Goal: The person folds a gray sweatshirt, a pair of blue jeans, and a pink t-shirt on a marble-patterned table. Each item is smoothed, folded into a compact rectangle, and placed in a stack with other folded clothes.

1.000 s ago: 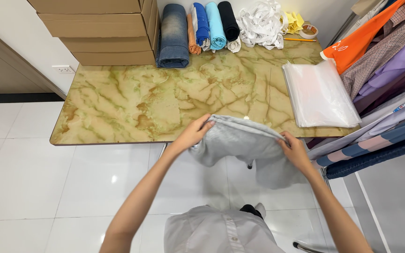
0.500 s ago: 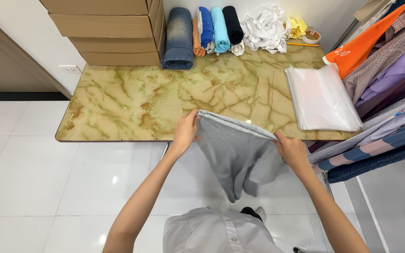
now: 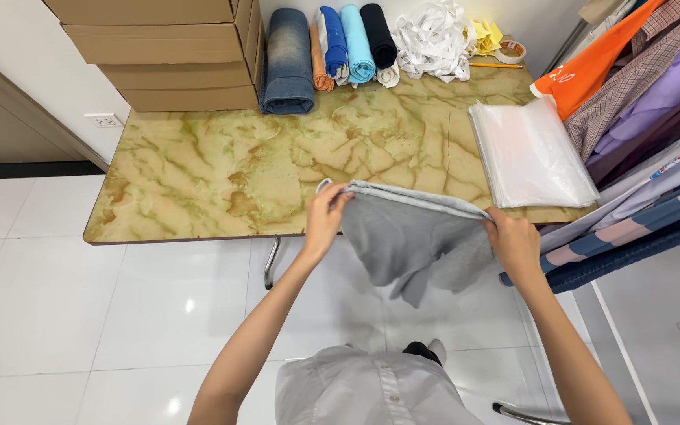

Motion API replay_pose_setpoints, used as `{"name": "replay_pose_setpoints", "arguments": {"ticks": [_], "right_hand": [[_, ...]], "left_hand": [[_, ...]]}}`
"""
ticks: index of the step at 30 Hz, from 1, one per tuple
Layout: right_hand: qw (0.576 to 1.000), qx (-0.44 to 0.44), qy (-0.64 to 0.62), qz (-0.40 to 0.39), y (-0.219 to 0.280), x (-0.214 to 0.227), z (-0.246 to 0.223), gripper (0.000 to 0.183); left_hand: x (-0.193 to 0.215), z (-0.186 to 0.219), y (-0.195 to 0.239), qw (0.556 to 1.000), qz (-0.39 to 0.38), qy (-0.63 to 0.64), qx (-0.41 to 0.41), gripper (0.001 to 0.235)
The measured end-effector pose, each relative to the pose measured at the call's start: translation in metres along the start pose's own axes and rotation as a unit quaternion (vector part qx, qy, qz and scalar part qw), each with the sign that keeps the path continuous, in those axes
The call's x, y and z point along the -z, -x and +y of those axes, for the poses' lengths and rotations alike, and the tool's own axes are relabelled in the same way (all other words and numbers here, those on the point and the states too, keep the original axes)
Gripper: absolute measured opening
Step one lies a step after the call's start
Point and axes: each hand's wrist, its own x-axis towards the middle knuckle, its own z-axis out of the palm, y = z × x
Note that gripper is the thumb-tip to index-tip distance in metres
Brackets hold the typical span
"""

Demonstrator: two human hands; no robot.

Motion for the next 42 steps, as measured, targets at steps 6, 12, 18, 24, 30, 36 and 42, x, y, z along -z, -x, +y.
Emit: {"name": "replay_pose_setpoints", "arguments": {"ticks": [6, 12, 18, 24, 30, 36, 42], "right_hand": [[0.995, -0.045, -0.068, -0.063, 0.023, 0.002, -0.004, 0.023], [0.980, -0.081, -0.153, -0.096, 0.016, -0.021, -0.015, 0.019], [0.974, -0.072, -0.170, -0.134, -0.001, -0.025, -0.039, 0.016], [0.970, -0.044, -0.178, -0.158, -0.045, -0.052, -0.043, 0.021], [0.968, -0.058, -0.156, -0.187, -0.112, -0.085, -0.039, 0.022], [0.958, -0.057, -0.157, -0.232, -0.183, -0.137, -0.048, 0.023], [0.953, -0.037, -0.105, -0.282, -0.272, -0.201, -0.024, 0.028]], "left_hand": [[-0.025, 0.034, 0.018, 0.984, -0.004, 0.144, 0.102, 0.017], [-0.021, 0.015, 0.026, 0.968, 0.021, 0.237, 0.079, 0.016], [0.005, -0.011, 0.011, 0.997, 0.072, 0.024, 0.017, 0.016], [-0.017, -0.048, -0.029, 0.988, 0.148, 0.035, 0.039, 0.016], [-0.028, -0.092, -0.096, 0.990, 0.137, -0.009, 0.025, 0.012], [-0.042, -0.187, -0.166, 0.988, 0.104, -0.056, 0.096, 0.011], [-0.073, -0.229, -0.255, 0.981, 0.099, -0.078, 0.145, 0.008]]}}
